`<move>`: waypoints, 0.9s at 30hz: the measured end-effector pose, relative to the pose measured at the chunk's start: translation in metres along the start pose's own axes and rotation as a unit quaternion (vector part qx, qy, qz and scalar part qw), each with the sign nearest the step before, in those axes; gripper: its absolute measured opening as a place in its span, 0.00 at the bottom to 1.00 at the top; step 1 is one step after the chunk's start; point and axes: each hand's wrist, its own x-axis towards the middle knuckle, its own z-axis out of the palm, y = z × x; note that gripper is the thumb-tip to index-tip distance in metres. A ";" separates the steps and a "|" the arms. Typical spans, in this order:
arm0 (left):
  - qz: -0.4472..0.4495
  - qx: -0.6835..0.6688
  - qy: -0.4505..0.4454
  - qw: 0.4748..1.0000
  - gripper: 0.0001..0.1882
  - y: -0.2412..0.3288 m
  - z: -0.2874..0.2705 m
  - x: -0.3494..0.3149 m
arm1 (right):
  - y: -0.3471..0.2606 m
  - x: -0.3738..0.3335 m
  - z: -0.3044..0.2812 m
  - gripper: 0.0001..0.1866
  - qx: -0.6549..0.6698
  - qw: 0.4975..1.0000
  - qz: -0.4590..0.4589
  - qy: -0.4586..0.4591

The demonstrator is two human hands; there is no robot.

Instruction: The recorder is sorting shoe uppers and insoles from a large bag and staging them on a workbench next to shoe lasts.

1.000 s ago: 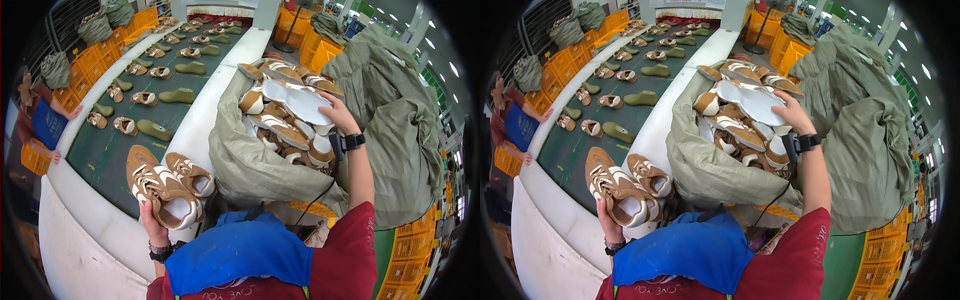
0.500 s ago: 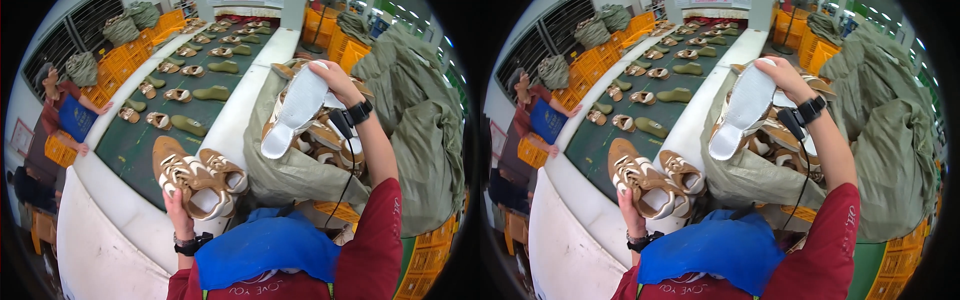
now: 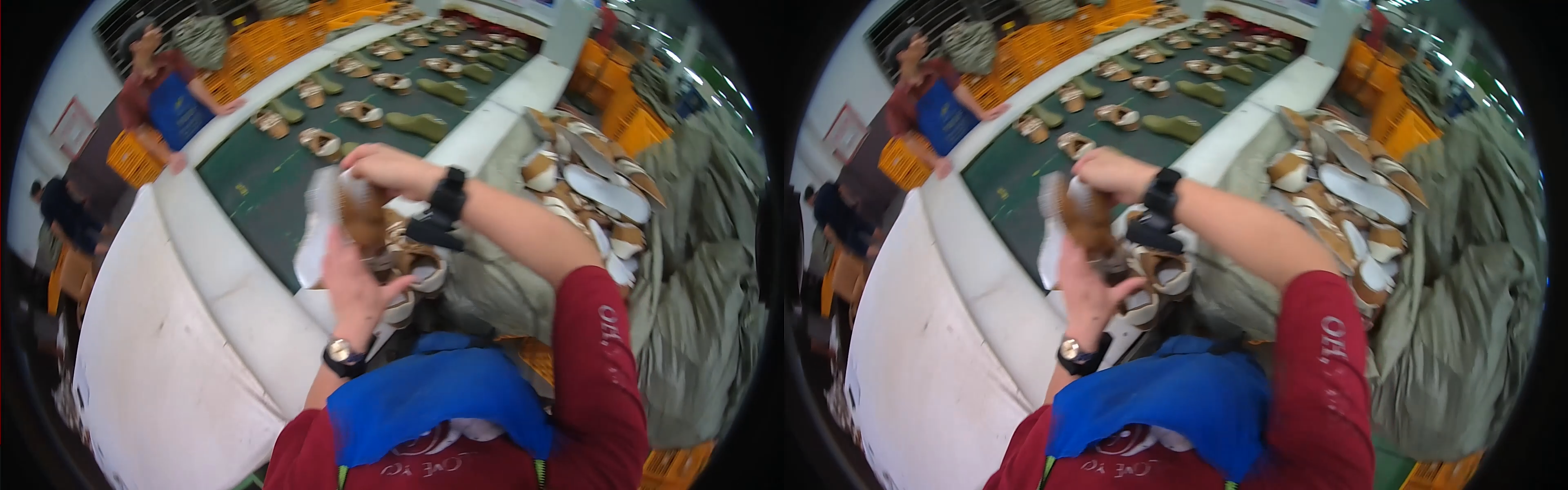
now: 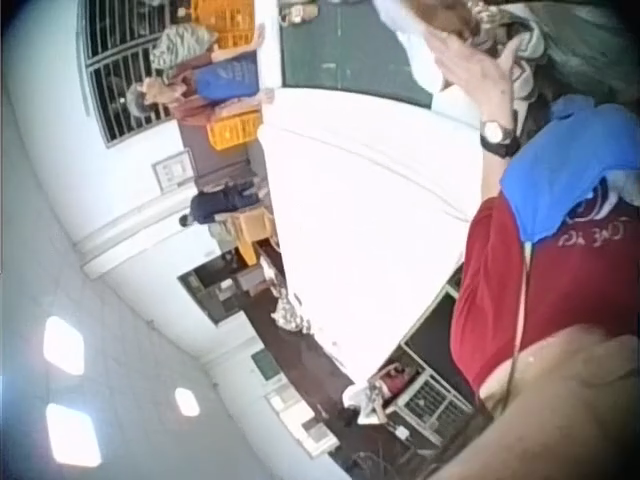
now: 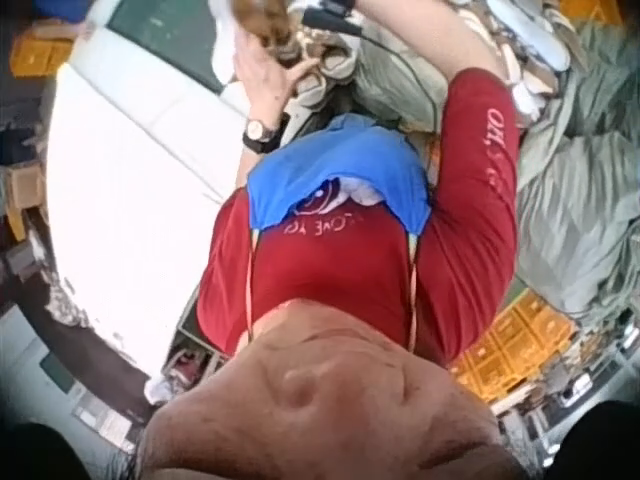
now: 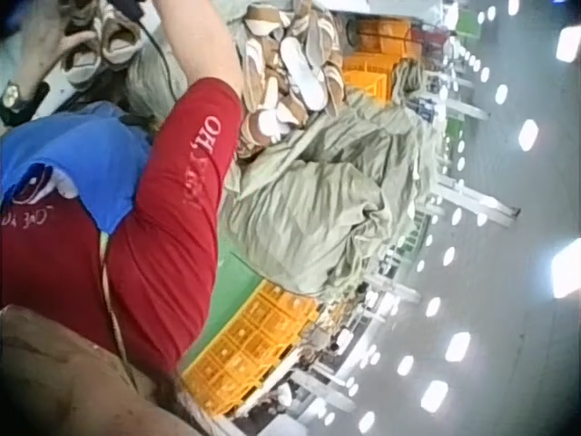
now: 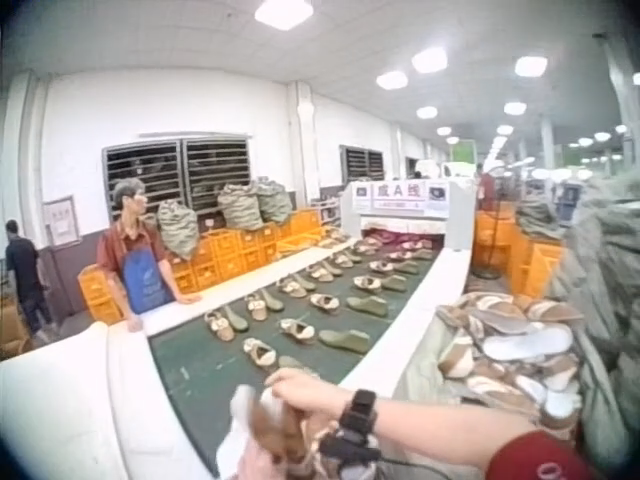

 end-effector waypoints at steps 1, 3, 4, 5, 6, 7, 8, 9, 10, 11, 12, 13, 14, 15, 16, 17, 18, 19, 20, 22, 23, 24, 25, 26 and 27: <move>-0.083 -0.042 -0.039 0.995 0.37 0.000 -0.003 0.010 | 0.011 0.008 0.001 0.15 0.117 0.993 0.021 0.017; -0.114 -0.073 -0.041 0.990 0.37 -0.014 -0.001 0.021 | 0.000 -0.010 0.013 0.15 0.198 0.980 -0.012 -0.010; -0.058 -0.069 -0.002 0.996 0.35 -0.022 0.009 0.020 | 0.001 -0.014 0.024 0.15 0.230 0.973 -0.022 -0.026; -0.105 -0.170 0.022 0.980 0.31 -0.027 0.021 0.015 | 0.003 -0.018 0.031 0.16 0.267 0.963 -0.023 -0.041; -0.147 -0.270 0.040 0.951 0.27 -0.027 0.032 0.016 | 0.003 -0.019 0.029 0.15 0.299 0.953 -0.035 -0.043; -0.177 -0.311 0.000 0.934 0.22 -0.026 0.040 0.020 | 0.004 -0.023 0.020 0.17 0.294 0.953 -0.052 -0.042; -0.194 -0.304 -0.002 0.933 0.21 -0.024 0.046 0.023 | 0.004 -0.027 0.009 0.20 0.288 0.954 -0.069 -0.042; -0.213 -0.328 0.013 0.920 0.21 -0.026 0.050 0.024 | 0.000 -0.038 -0.001 0.25 0.245 0.964 -0.073 -0.066; -0.227 -0.356 0.022 0.906 0.21 -0.027 0.056 0.029 | -0.001 -0.053 -0.020 0.30 0.203 0.972 -0.079 -0.083; -0.233 -0.397 0.018 0.887 0.21 -0.034 0.056 0.035 | 0.003 -0.063 -0.039 0.36 0.106 0.981 -0.149 -0.058; -0.286 -0.416 -0.039 0.862 0.22 -0.040 0.050 0.043 | 0.017 -0.064 -0.065 0.38 0.032 0.974 -0.222 -0.029; -0.263 -0.533 -0.031 0.804 0.23 -0.030 0.039 0.051 | 0.030 -0.070 -0.085 0.40 -0.046 0.971 -0.228 0.051; -0.236 -0.642 -0.025 0.729 0.24 -0.020 0.032 0.059 | 0.042 -0.079 -0.103 0.42 -0.125 0.956 -0.230 0.132; -0.241 -0.695 -0.059 0.675 0.28 -0.026 0.030 0.057 | 0.052 -0.087 -0.110 0.44 -0.068 0.978 -0.169 0.099; -0.257 -0.743 -0.088 0.612 0.30 -0.022 0.032 0.053 | 0.062 -0.095 -0.113 0.46 -0.012 0.992 -0.107 0.067; -0.289 -0.740 -0.136 0.592 0.31 -0.024 0.039 0.045 | 0.074 -0.103 -0.107 0.46 0.084 0.994 -0.076 0.002; -0.321 -0.733 -0.182 0.572 0.33 -0.024 0.044 0.040 | 0.080 -0.111 -0.098 0.44 0.165 0.977 -0.120 -0.064; -0.307 -0.758 -0.193 0.542 0.35 0.001 0.050 0.041 | 0.094 -0.114 -0.094 0.43 0.127 0.983 -0.131 -0.006; -0.284 -0.733 -0.226 0.575 0.40 0.007 0.054 0.035 | 0.109 -0.115 -0.092 0.42 0.089 0.985 -0.141 0.052; -0.285 -0.797 -0.253 0.470 0.46 0.020 0.062 0.022 | 0.117 -0.131 -0.093 0.45 -0.091 0.948 -0.232 0.195; -0.298 -0.769 -0.272 0.496 0.50 0.021 0.068 0.019 | 0.113 -0.142 -0.093 0.45 -0.200 0.922 -0.229 0.242; -0.298 -0.769 -0.274 0.495 0.50 0.022 0.078 0.018 | 0.115 -0.149 -0.095 0.45 -0.199 0.921 -0.228 0.244; -0.353 -0.769 -0.270 0.459 0.46 0.022 0.089 0.017 | 0.116 -0.154 -0.097 0.45 -0.229 0.928 -0.213 0.205; -0.406 -0.766 -0.265 0.422 0.42 0.022 0.096 0.017 | 0.117 -0.160 -0.100 0.46 -0.258 0.931 -0.198 0.164; -0.396 -0.776 -0.271 0.409 0.33 0.032 0.095 0.025 | 0.116 -0.166 -0.109 0.46 -0.256 0.932 -0.197 0.164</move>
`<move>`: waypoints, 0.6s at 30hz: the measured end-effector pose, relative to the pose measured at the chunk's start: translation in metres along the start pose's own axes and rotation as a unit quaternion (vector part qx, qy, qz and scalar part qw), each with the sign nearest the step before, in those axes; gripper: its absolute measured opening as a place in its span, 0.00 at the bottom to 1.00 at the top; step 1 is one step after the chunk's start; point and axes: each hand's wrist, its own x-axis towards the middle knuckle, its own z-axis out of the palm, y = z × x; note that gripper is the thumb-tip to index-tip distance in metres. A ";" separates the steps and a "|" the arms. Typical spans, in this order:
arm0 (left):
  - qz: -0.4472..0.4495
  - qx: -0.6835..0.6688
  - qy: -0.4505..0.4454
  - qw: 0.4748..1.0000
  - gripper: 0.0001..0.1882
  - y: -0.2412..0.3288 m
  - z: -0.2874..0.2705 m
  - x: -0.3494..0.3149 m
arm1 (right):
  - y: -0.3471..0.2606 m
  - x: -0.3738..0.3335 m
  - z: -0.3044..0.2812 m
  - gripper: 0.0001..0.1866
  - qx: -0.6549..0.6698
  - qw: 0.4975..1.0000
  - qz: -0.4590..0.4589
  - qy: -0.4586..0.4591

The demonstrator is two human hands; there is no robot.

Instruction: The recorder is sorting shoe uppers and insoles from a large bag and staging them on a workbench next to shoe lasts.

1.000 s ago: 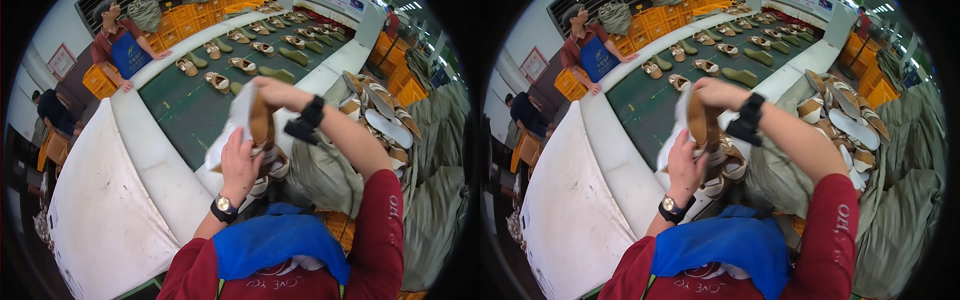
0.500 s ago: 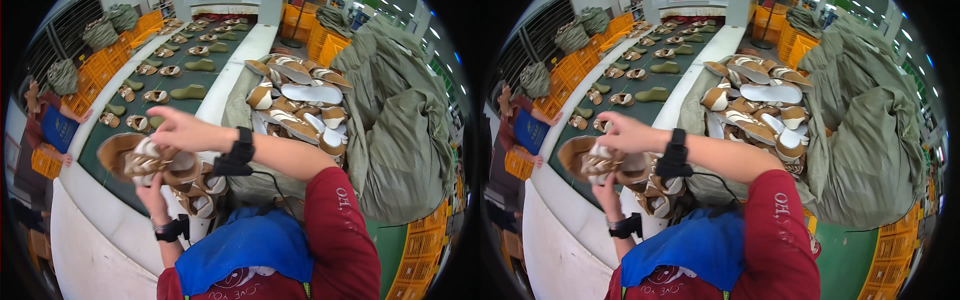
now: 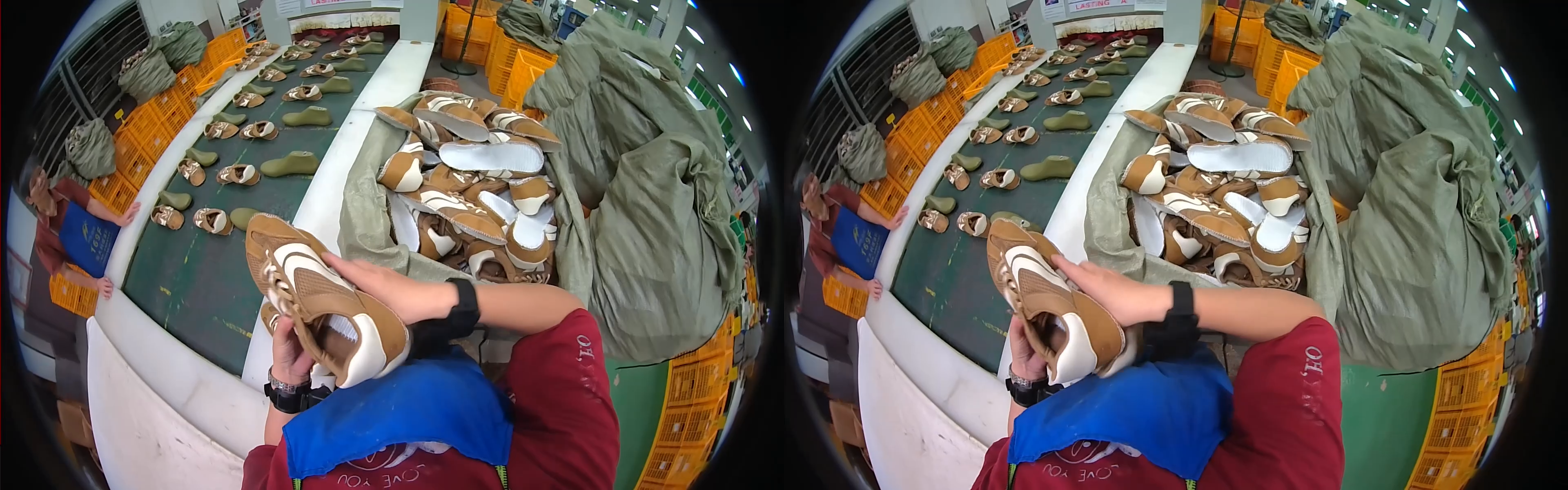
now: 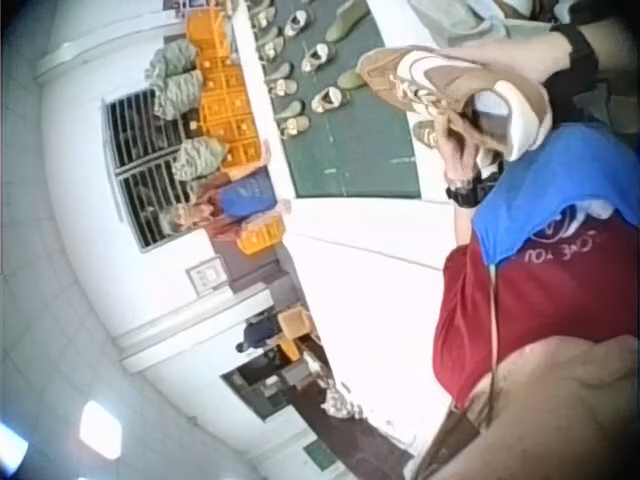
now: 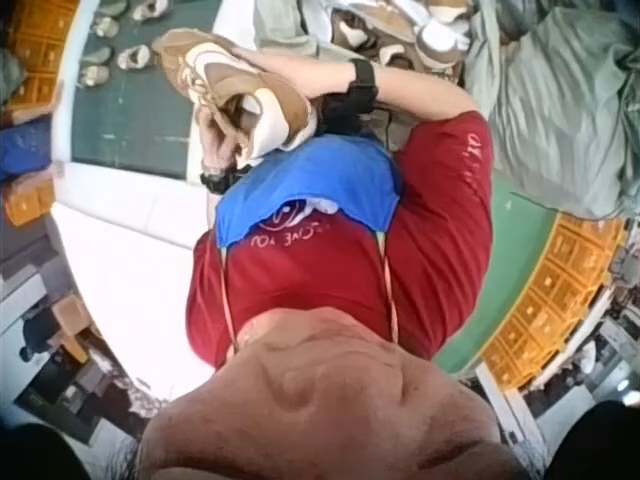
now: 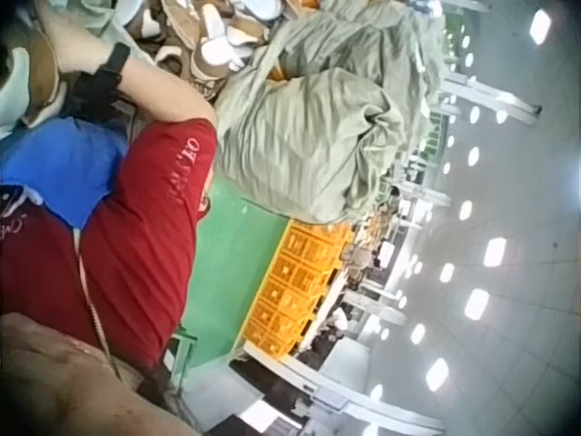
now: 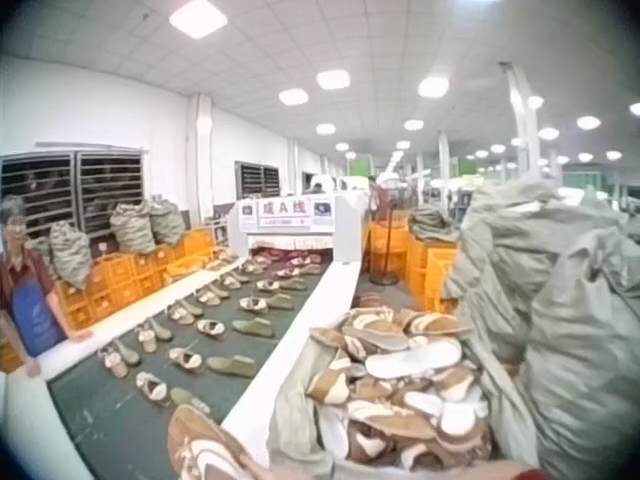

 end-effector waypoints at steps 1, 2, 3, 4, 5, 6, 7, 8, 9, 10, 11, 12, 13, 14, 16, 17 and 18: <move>-0.001 -0.001 0.000 1.000 0.33 0.001 0.000 0.005 | 0.000 -0.001 -0.018 0.42 0.058 0.996 0.007 -0.066; 0.017 -0.020 0.012 1.000 0.31 0.002 -0.001 0.009 | 0.002 0.000 -0.040 0.38 0.115 0.984 0.014 -0.133; 0.040 -0.038 0.028 0.998 0.28 0.003 -0.004 0.009 | 0.010 0.003 -0.062 0.34 0.174 0.963 0.017 -0.204; 0.077 -0.041 0.013 0.996 0.27 0.009 -0.005 0.006 | 0.034 0.007 -0.088 0.23 0.063 0.991 0.040 -0.114; 0.093 -0.052 0.010 0.994 0.26 0.019 -0.008 0.001 | 0.066 0.003 -0.119 0.18 -0.081 0.986 0.127 0.068; 0.097 -0.046 0.018 0.994 0.26 0.026 -0.011 -0.001 | 0.087 -0.014 -0.155 0.16 -0.155 0.932 0.222 0.242; 0.104 -0.039 0.027 0.993 0.25 0.031 -0.014 -0.004 | 0.110 -0.035 -0.191 0.16 -0.394 0.842 0.241 0.278; 0.110 -0.026 0.032 0.993 0.25 0.035 -0.012 -0.005 | 0.133 -0.057 -0.214 0.18 -0.533 0.738 0.297 0.287; 0.111 -0.028 0.032 0.993 0.25 0.035 -0.014 -0.006 | 0.149 -0.073 -0.227 0.20 -0.557 0.701 0.360 0.261; 0.117 -0.022 0.043 0.992 0.25 0.035 -0.015 -0.007 | 0.170 -0.090 -0.231 0.22 -0.580 0.690 0.348 0.258; 0.126 -0.017 0.059 0.990 0.25 0.033 -0.018 -0.010 | 0.176 -0.089 -0.227 0.22 -0.537 0.720 0.377 0.227; 0.126 -0.014 0.067 0.990 0.24 0.032 -0.017 -0.014 | 0.168 -0.083 -0.221 0.22 -0.551 0.726 0.367 0.188; 0.130 -0.017 0.070 0.989 0.24 0.032 -0.020 -0.017 | 0.152 -0.074 -0.216 0.21 -0.564 0.730 0.357 0.149; 0.131 -0.015 0.078 0.988 0.24 0.032 -0.022 -0.019 | 0.145 -0.067 -0.216 0.21 -0.565 0.731 0.353 0.147; 0.131 -0.015 0.085 0.988 0.24 0.032 -0.024 -0.022 | 0.133 -0.062 -0.217 0.20 -0.441 0.802 0.372 0.152; 0.125 -0.011 0.081 0.989 0.24 0.032 -0.023 -0.021 | 0.132 -0.063 -0.213 0.20 -0.443 0.802 0.371 0.151; 0.118 -0.007 0.079 0.990 0.24 0.032 -0.023 -0.025 | 0.131 -0.069 -0.205 0.22 -0.528 0.762 0.343 0.147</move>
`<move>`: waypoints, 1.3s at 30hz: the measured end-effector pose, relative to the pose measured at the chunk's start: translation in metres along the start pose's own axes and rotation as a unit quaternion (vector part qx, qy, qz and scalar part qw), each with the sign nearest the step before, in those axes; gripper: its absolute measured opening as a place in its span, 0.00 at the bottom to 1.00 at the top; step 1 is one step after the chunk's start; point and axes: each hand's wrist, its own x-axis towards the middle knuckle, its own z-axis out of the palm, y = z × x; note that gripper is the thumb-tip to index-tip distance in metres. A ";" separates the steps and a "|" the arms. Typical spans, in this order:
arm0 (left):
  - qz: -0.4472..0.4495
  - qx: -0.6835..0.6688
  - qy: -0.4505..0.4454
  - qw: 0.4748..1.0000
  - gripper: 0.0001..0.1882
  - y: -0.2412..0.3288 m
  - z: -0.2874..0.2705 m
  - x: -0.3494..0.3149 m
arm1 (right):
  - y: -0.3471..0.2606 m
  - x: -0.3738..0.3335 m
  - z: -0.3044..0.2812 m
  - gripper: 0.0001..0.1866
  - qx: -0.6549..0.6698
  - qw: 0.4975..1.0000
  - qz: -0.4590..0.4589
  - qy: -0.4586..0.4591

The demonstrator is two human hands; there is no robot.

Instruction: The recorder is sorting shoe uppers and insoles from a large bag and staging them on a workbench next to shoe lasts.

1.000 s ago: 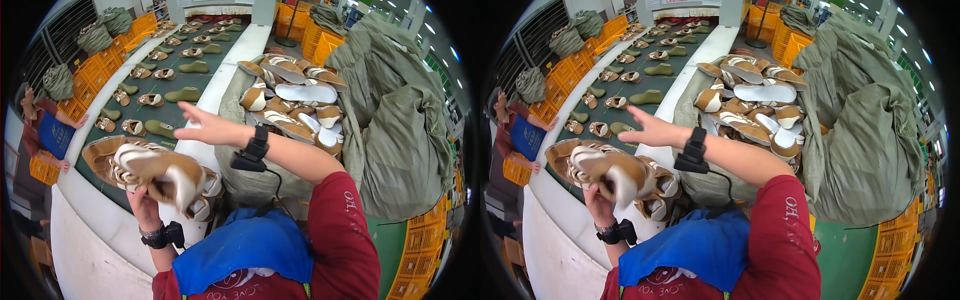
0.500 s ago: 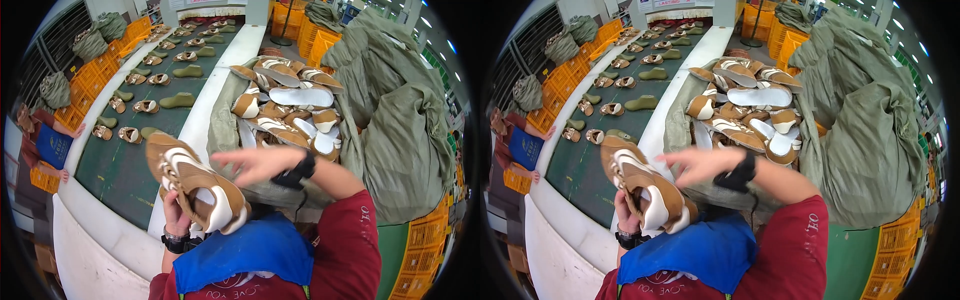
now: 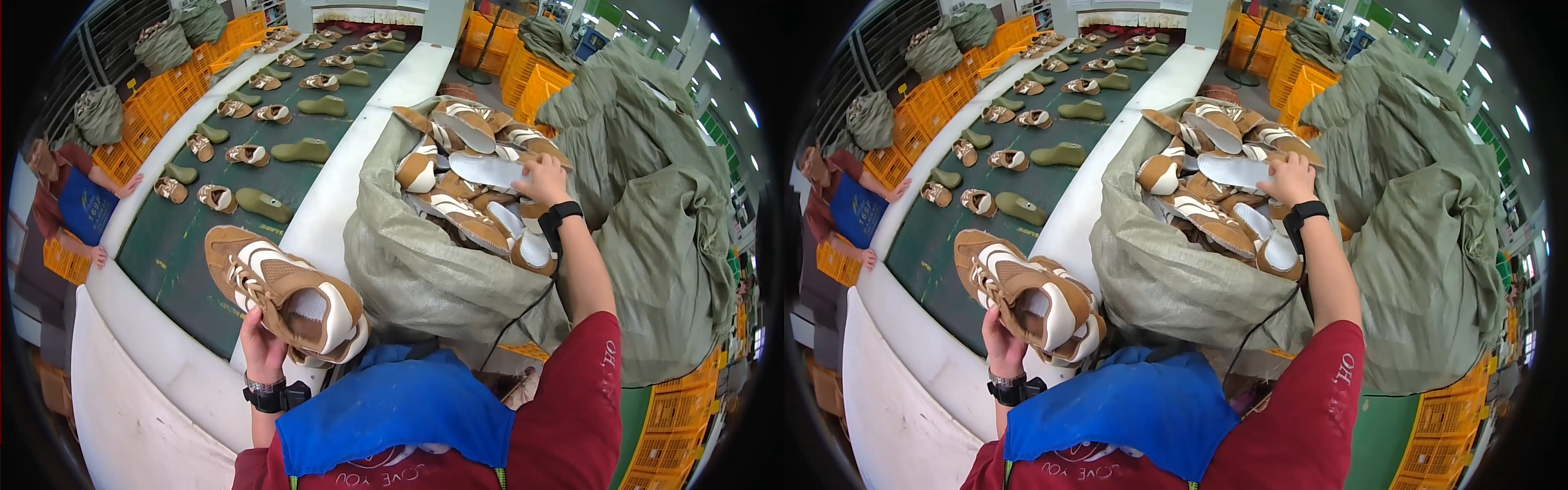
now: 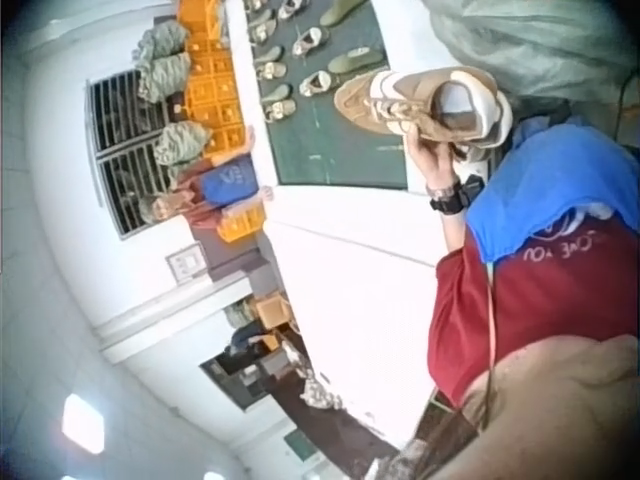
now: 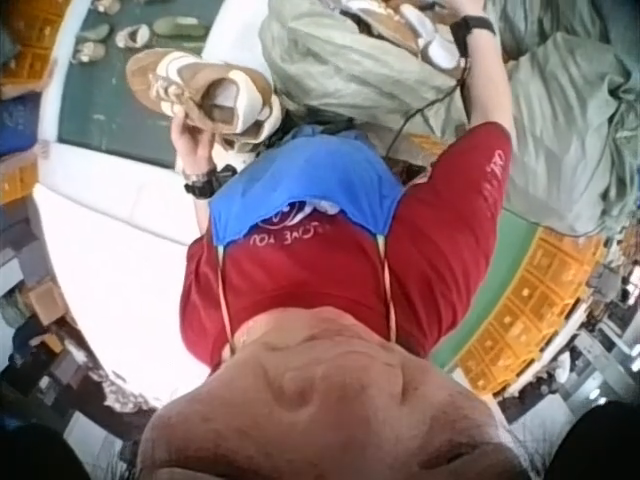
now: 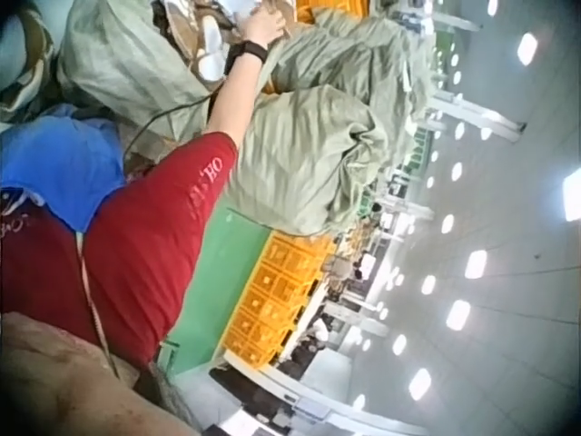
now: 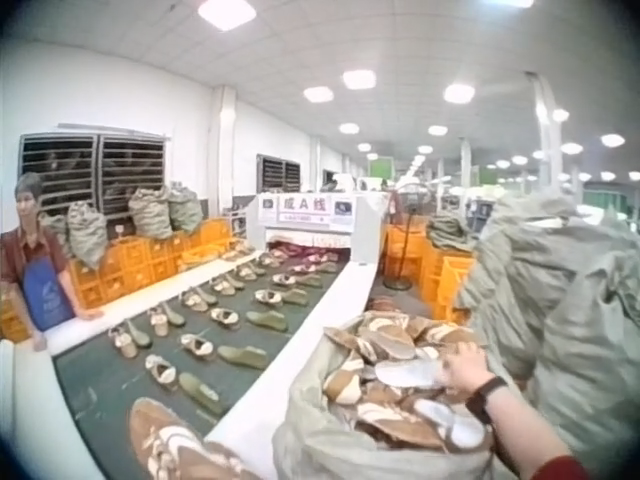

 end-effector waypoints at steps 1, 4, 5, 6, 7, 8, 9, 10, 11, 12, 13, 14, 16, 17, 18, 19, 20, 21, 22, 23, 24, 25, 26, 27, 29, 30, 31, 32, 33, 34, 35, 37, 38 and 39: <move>0.000 -0.003 -0.002 1.000 0.24 -0.001 -0.001 -0.001 | 0.002 -0.006 0.005 0.24 -0.084 0.995 -0.018 0.050; -0.010 0.019 -0.007 1.000 0.25 -0.003 -0.011 -0.004 | -0.003 0.001 0.014 0.30 -0.056 0.998 0.011 0.038; -0.007 0.015 -0.006 1.000 0.25 -0.003 -0.014 -0.005 | -0.009 0.004 0.005 0.32 -0.014 0.998 0.058 -0.001; -0.003 0.039 -0.004 0.999 0.27 -0.003 -0.011 -0.006 | -0.008 0.006 -0.001 0.32 -0.005 0.998 0.069 0.004; 0.002 0.063 -0.002 0.998 0.29 -0.002 -0.008 -0.007 | -0.006 0.008 -0.004 0.32 -0.007 0.998 0.067 0.007; 0.058 0.110 -0.017 0.992 0.37 -0.003 -0.002 -0.010 | -0.005 0.011 -0.005 0.30 -0.052 0.996 0.070 -0.035; 0.060 0.107 -0.021 0.992 0.37 -0.003 0.007 -0.012 | 0.000 0.014 -0.005 0.29 -0.098 0.989 0.079 -0.075; 0.113 0.152 -0.001 0.982 0.40 -0.005 0.013 -0.013 | 0.002 0.015 0.007 0.25 -0.128 0.989 0.068 -0.032; 0.166 0.196 0.019 0.966 0.43 -0.003 0.017 -0.013 | 0.007 0.014 0.018 0.23 -0.126 0.991 0.052 -0.010; 0.157 0.210 0.002 0.965 0.44 0.002 0.017 -0.019 | 0.003 0.010 0.017 0.23 -0.092 0.995 0.048 -0.011; 0.159 0.207 0.004 0.965 0.44 0.005 0.017 -0.021 | -0.001 0.005 0.015 0.23 -0.059 0.997 0.045 -0.012; 0.172 0.217 -0.003 0.961 0.44 0.007 0.018 -0.020 | 0.006 0.004 0.028 0.22 0.009 0.999 0.011 0.037; 0.196 0.202 -0.019 0.959 0.39 0.015 0.016 -0.025 | -0.011 -0.002 0.011 0.21 0.024 0.999 -0.020 0.014; 0.201 0.196 -0.018 0.960 0.39 0.018 0.009 -0.028 | -0.020 -0.008 -0.003 0.21 0.038 0.998 -0.044 -0.010; 0.198 0.204 -0.026 0.958 0.36 0.020 0.000 -0.028 | -0.031 -0.019 -0.021 0.20 0.090 0.994 -0.054 0.023; 0.193 0.215 -0.035 0.957 0.33 0.022 -0.007 -0.029 | -0.035 -0.027 -0.033 0.21 0.198 0.980 -0.003 0.034; 0.152 0.183 -0.037 0.971 0.27 0.027 -0.010 -0.033 | -0.028 -0.032 -0.041 0.20 0.306 0.951 -0.032 0.044; 0.154 0.178 -0.036 0.971 0.27 0.028 -0.013 -0.034 | -0.020 -0.038 -0.051 0.19 0.407 0.910 -0.063 0.053; 0.144 0.204 -0.037 0.968 0.25 0.029 -0.019 -0.038 | -0.032 -0.048 -0.069 0.18 0.538 0.842 -0.024 0.012; 0.133 0.228 -0.038 0.964 0.22 0.030 -0.023 -0.041 | -0.049 -0.066 -0.093 0.17 0.654 0.755 0.016 -0.032; 0.171 0.299 -0.033 0.938 0.17 0.029 -0.028 -0.040 | -0.065 -0.081 -0.107 0.16 0.713 0.700 0.011 -0.039; 0.152 0.315 -0.017 0.937 0.12 0.029 -0.031 -0.041 | -0.085 -0.099 -0.117 0.18 0.761 0.648 0.004 -0.031; 0.156 0.370 -0.009 0.916 0.10 0.029 -0.035 -0.039 | -0.103 -0.114 -0.125 0.20 0.780 0.624 -0.016 -0.051; 0.157 0.423 0.001 0.892 0.09 0.028 -0.035 -0.033 | -0.117 -0.127 -0.123 0.22 0.785 0.615 -0.042 -0.061; 0.222 0.385 0.007 0.896 0.11 0.025 -0.017 -0.022 | -0.151 -0.165 -0.128 0.22 0.772 0.622 -0.089 -0.095; 0.231 0.377 -0.010 0.897 0.12 0.026 -0.007 -0.016 | -0.160 -0.179 -0.122 0.23 0.745 0.649 -0.108 -0.113; 0.238 0.371 -0.027 0.897 0.13 0.031 0.002 -0.017 | -0.171 -0.192 -0.120 0.23 0.718 0.672 -0.123 -0.132; 0.229 0.357 -0.038 0.905 0.13 0.033 0.007 -0.019 | -0.184 -0.202 -0.122 0.23 0.702 0.680 -0.120 -0.176; 0.222 0.344 -0.047 0.911 0.14 0.036 0.011 -0.026 | -0.195 -0.210 -0.124 0.24 0.684 0.685 -0.120 -0.221; 0.236 0.440 -0.031 0.866 0.14 0.040 0.015 -0.028 | -0.200 -0.212 -0.115 0.24 0.676 0.686 -0.132 -0.236; 0.244 0.531 -0.016 0.811 0.16 0.041 0.018 -0.034 | -0.205 -0.214 -0.109 0.24 0.674 0.683 -0.136 -0.246; 0.281 0.584 0.016 0.761 0.16 0.045 0.020 -0.043 | -0.214 -0.215 -0.105 0.23 0.705 0.631 -0.140 -0.293; 0.245 0.573 0.013 0.782 0.14 0.047 0.016 -0.043 | -0.215 -0.214 -0.105 0.23 0.721 0.605 -0.124 -0.314; 0.210 0.560 0.009 0.801 0.13 0.047 0.012 -0.044 | -0.217 -0.214 -0.104 0.23 0.721 0.603 -0.126 -0.318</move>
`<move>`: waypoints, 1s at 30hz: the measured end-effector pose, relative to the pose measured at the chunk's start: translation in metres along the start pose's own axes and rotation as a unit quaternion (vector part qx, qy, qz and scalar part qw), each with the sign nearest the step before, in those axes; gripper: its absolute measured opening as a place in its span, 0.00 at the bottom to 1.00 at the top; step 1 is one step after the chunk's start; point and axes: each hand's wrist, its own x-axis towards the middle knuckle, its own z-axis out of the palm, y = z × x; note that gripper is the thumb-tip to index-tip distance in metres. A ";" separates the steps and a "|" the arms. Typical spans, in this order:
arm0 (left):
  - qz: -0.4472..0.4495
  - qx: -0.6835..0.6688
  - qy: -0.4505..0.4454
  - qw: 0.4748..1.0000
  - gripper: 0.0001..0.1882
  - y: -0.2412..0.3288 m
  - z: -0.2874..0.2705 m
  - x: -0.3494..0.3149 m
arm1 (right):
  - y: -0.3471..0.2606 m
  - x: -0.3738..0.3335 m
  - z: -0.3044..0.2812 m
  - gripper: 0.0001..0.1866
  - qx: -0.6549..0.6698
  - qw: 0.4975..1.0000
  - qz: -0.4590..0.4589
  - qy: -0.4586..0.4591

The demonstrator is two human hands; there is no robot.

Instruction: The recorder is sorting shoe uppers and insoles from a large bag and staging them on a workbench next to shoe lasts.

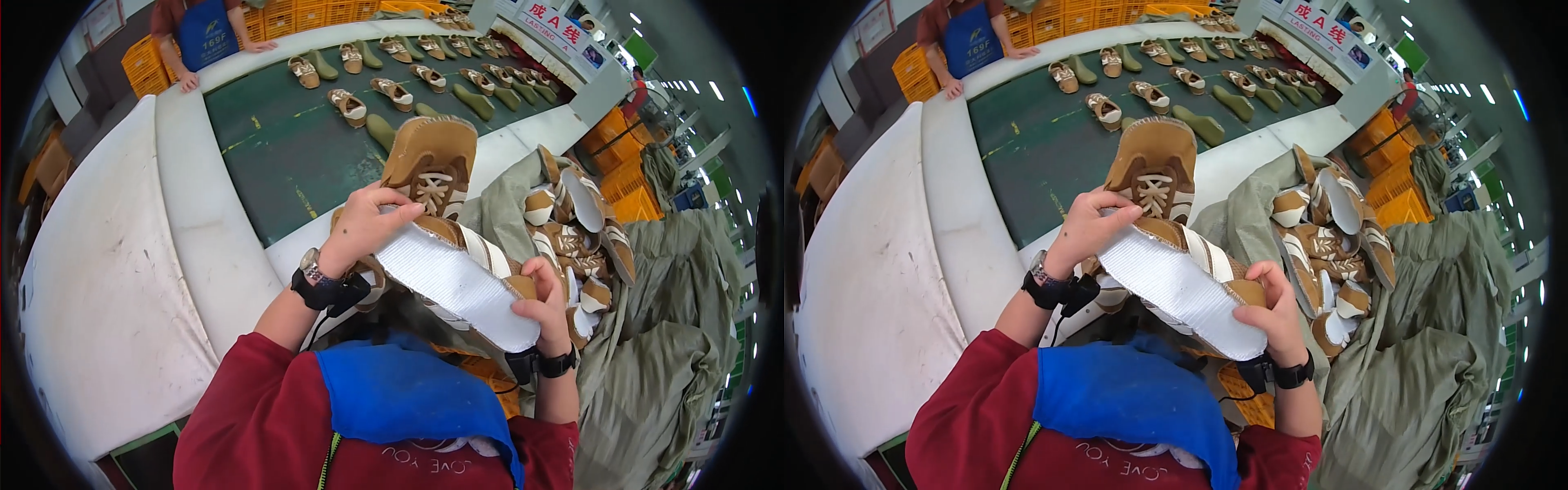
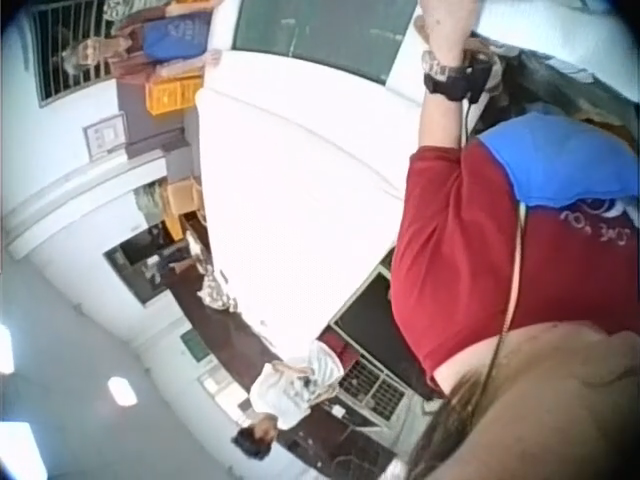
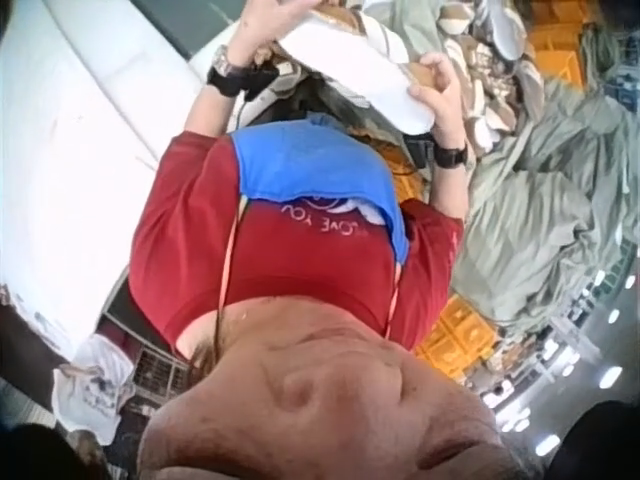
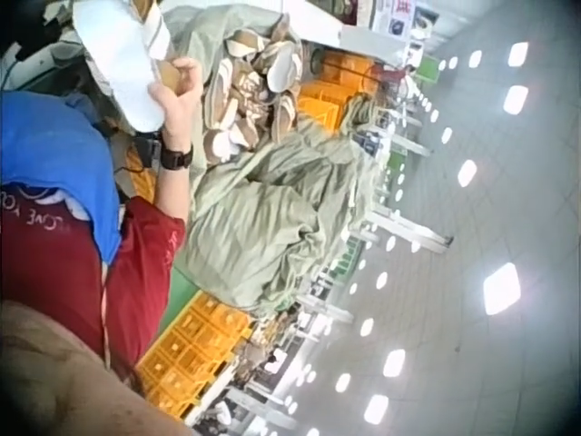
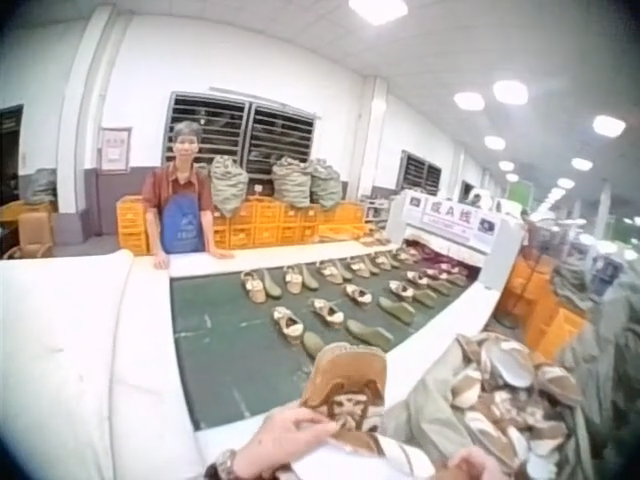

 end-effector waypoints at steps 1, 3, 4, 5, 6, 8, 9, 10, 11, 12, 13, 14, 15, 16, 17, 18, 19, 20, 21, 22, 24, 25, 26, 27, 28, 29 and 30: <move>0.050 0.031 0.067 0.996 0.12 -0.002 0.003 -0.002 | 0.001 0.002 0.001 0.23 0.039 0.999 0.011 -0.012; 0.038 0.066 0.077 0.994 0.14 0.000 -0.006 -0.003 | 0.002 0.003 0.006 0.23 0.069 0.997 0.019 -0.033; 0.029 0.098 0.084 0.991 0.16 0.001 -0.011 -0.002 | 0.005 0.000 0.010 0.23 0.071 0.997 0.020 -0.035; 0.023 0.060 0.095 0.993 0.18 -0.003 -0.015 0.003 | 0.010 -0.005 0.012 0.23 0.011 0.998 -0.027 -0.061; 0.020 0.062 0.098 0.993 0.18 -0.005 -0.016 0.005 | 0.015 -0.010 0.016 0.23 -0.048 0.992 -0.075 -0.087; -0.041 0.038 0.070 0.996 0.20 -0.006 -0.014 0.007 | 0.015 -0.017 0.023 0.23 -0.098 0.982 -0.105 -0.121; -0.052 -0.001 0.053 0.997 0.22 -0.008 -0.016 0.011 | 0.014 -0.013 0.025 0.23 -0.054 0.989 -0.100 -0.098; -0.050 0.001 0.053 0.997 0.22 -0.012 -0.020 0.014 | 0.012 -0.010 0.027 0.22 -0.011 0.992 -0.096 -0.075; -0.077 -0.059 0.076 0.992 0.22 -0.018 -0.026 0.017 | 0.010 -0.008 0.028 0.22 -0.010 0.992 -0.099 -0.075; -0.103 -0.123 0.091 0.983 0.23 -0.025 -0.027 0.023 | 0.007 -0.007 0.025 0.21 -0.026 0.990 -0.125 -0.052; -0.106 -0.169 0.118 0.973 0.24 -0.029 -0.036 0.020 | 0.002 -0.007 0.023 0.20 -0.041 0.987 -0.153 -0.035; -0.067 -0.111 0.187 0.974 0.23 -0.047 -0.048 0.019 | -0.004 -0.008 0.021 0.19 -0.055 0.982 -0.181 -0.017; -0.091 -0.144 0.213 0.962 0.23 -0.047 -0.052 0.015 | -0.009 -0.010 0.016 0.19 -0.076 0.968 -0.238 0.021; -0.089 -0.116 0.225 0.963 0.22 -0.049 -0.056 0.013 | -0.017 -0.008 0.017 0.19 -0.075 0.967 -0.240 0.032; -0.119 -0.102 0.216 0.964 0.21 -0.048 -0.057 0.007 | -0.028 -0.001 0.024 0.17 -0.259 0.890 -0.371 0.061; -0.072 -0.088 0.228 0.967 0.23 -0.047 -0.054 0.004 | -0.037 0.007 0.033 0.16 -0.433 0.762 -0.473 0.091; -0.064 -0.094 0.186 0.976 0.26 -0.031 -0.041 0.004 | -0.033 0.021 0.041 0.12 -0.476 0.712 -0.509 0.083; -0.037 -0.091 0.149 0.984 0.29 -0.016 -0.029 -0.001 | -0.024 0.037 0.054 0.09 -0.516 0.661 -0.541 0.069; 0.006 -0.042 0.113 0.993 0.30 -0.013 -0.016 -0.006 | -0.008 0.052 0.060 0.03 -0.535 0.663 -0.523 0.002; -0.024 -0.172 0.036 0.984 0.26 -0.032 -0.011 -0.009 | 0.011 0.065 0.070 0.03 -0.524 0.679 -0.511 -0.065; 0.014 -0.263 0.062 0.963 0.22 -0.013 0.019 -0.014 | 0.034 0.074 0.084 0.03 -0.538 0.641 -0.539 -0.095; -0.040 -0.287 0.077 0.954 0.21 -0.007 0.025 -0.014 | 0.035 0.070 0.084 0.04 -0.519 0.662 -0.531 -0.101; -0.095 -0.308 0.092 0.942 0.22 -0.002 0.029 -0.010 | 0.034 0.067 0.079 0.04 -0.521 0.662 -0.530 -0.099; -0.093 -0.306 0.130 0.938 0.20 0.000 0.032 -0.007 | 0.029 0.067 0.072 0.05 -0.523 0.662 -0.529 -0.096; -0.082 -0.265 0.144 0.950 0.18 0.001 0.032 0.000 | 0.024 0.067 0.064 0.07 -0.525 0.661 -0.528 -0.093; -0.062 -0.257 0.160 0.951 0.18 -0.002 0.032 0.007 | 0.016 0.065 0.050 0.08 -0.497 0.677 -0.539 -0.059; -0.040 -0.251 0.174 0.951 0.17 -0.006 0.030 0.016 | -0.002 0.063 0.031 0.10 -0.470 0.690 -0.549 -0.023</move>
